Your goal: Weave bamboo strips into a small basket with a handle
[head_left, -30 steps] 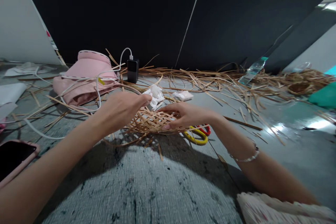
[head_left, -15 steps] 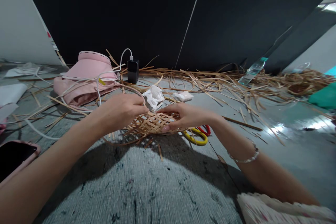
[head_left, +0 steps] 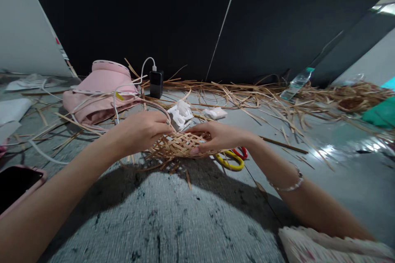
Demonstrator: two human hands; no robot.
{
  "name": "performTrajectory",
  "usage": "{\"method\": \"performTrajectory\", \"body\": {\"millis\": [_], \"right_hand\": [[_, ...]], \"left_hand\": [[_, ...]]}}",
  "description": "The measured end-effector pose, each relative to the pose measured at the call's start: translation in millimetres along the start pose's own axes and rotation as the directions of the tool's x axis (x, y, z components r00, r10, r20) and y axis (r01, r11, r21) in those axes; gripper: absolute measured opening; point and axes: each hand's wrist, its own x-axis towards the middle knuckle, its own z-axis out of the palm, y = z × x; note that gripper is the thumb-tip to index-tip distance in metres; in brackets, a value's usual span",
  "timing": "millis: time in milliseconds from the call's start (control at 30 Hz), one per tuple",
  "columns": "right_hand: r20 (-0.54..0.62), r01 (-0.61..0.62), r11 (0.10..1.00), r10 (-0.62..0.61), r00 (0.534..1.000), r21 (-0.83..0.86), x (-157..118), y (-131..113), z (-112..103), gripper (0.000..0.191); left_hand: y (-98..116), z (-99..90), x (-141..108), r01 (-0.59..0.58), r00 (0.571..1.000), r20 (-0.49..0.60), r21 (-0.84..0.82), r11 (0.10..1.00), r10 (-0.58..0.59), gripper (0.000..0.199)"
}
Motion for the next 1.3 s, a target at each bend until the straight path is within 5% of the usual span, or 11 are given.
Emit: {"method": "performTrajectory", "body": {"millis": [633,833,1000,1100,1200,1300], "right_hand": [[-0.012,0.023,0.998,-0.024,1.0,-0.065,1,-4,2,0.069],[0.002,0.009,1.0,-0.009,1.0,-0.024,4,-1,4,0.075],[0.02,-0.034,0.993,0.032,0.999,0.112,7,7,2,0.08],[-0.047,-0.087,0.982,0.096,0.994,0.169,8,18,-1,0.078],[-0.106,-0.09,0.967,0.118,0.987,0.238,9,25,-3,0.073],[-0.1,-0.073,0.968,0.1,0.99,0.242,9,24,-3,0.071]], "left_hand": [[10,5.9,2,0.068,0.997,0.031,0.001,0.998,-0.068,0.021],[8,-3.5,4,0.099,0.987,-0.144,0.238,0.966,-0.066,0.024],[4,-36.8,-2,0.119,0.959,-0.282,0.467,0.876,0.02,0.02],[4,-57.7,-7,0.302,0.901,-0.419,0.416,0.858,-0.113,0.021],[3,-64.2,-10,0.54,0.772,-0.517,0.226,0.811,-0.37,0.027],[-2,-57.7,-8,0.56,0.78,-0.419,0.135,0.817,-0.465,0.03]]}}
